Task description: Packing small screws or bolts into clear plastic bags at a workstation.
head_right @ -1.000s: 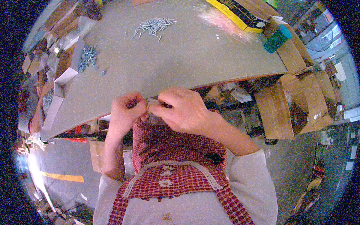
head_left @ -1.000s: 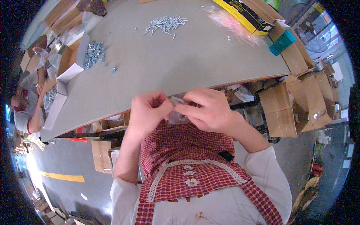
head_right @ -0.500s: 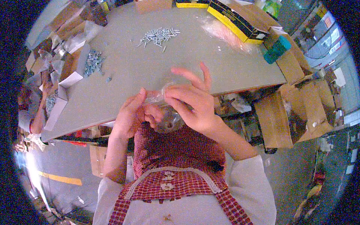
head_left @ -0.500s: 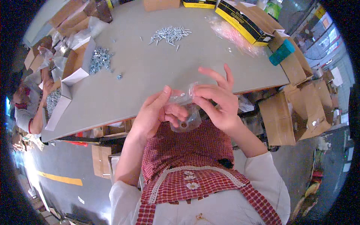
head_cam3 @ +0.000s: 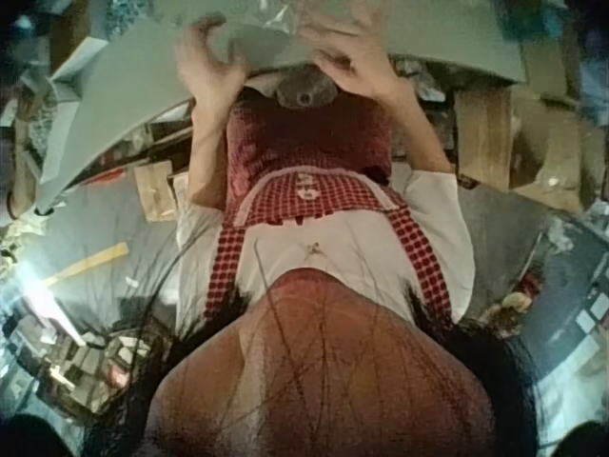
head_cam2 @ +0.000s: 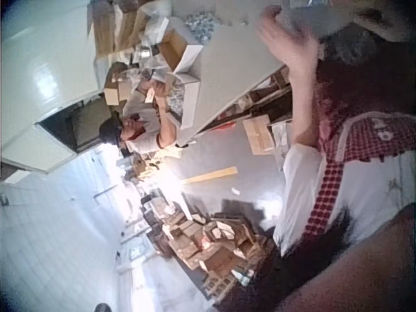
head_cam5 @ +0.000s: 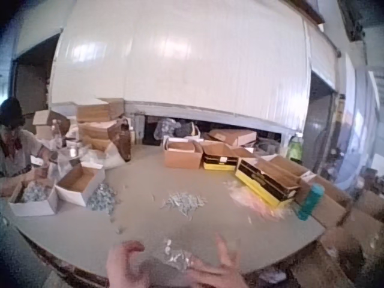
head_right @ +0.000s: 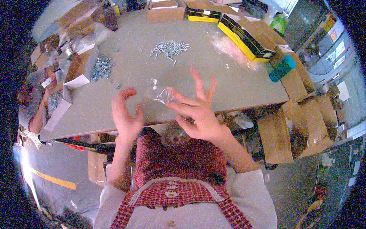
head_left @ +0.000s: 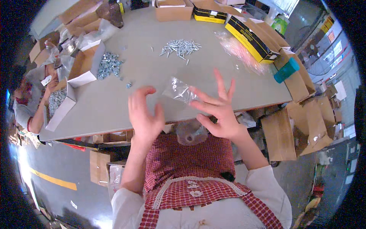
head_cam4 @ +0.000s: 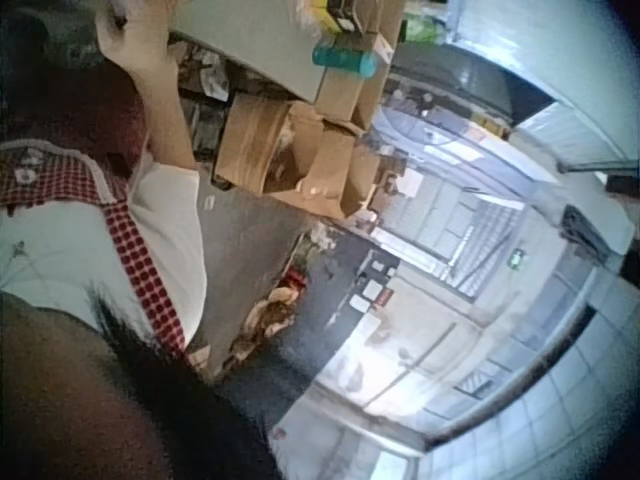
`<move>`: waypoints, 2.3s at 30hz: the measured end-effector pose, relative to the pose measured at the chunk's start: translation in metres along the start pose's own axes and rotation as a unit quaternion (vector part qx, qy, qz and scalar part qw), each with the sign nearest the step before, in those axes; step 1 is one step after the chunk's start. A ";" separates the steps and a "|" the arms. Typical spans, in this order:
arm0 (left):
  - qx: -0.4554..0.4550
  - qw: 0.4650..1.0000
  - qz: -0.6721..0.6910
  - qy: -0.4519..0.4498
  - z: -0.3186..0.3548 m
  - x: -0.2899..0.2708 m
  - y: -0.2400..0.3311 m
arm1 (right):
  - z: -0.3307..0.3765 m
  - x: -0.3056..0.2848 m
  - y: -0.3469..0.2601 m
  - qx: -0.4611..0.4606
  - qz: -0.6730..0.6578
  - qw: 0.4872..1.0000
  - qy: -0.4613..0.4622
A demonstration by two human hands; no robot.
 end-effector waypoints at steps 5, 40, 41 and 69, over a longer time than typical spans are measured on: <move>0.244 0.954 -0.143 -0.096 0.012 0.002 0.015 | -0.019 0.036 -0.020 -0.056 -0.038 0.998 -0.010; -0.205 0.891 0.140 -0.381 0.183 0.099 -0.080 | -0.036 0.070 0.158 0.236 -0.363 0.901 0.005; -0.223 0.883 0.154 -0.383 0.182 0.099 -0.080 | -0.029 0.071 0.147 0.232 -0.382 0.895 -0.001; -0.263 0.903 0.104 -0.324 0.178 0.102 -0.072 | -0.202 0.227 0.025 -0.055 0.050 0.979 -0.191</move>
Point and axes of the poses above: each hand's wrist, its own z-axis away from the middle knuckle, its own x-axis out of the palm, y = z × x, the point moved 3 cm from there along -z, towards the middle knuckle, and after that the axes turned 7 degrees about -x, right-handed, at the moved point
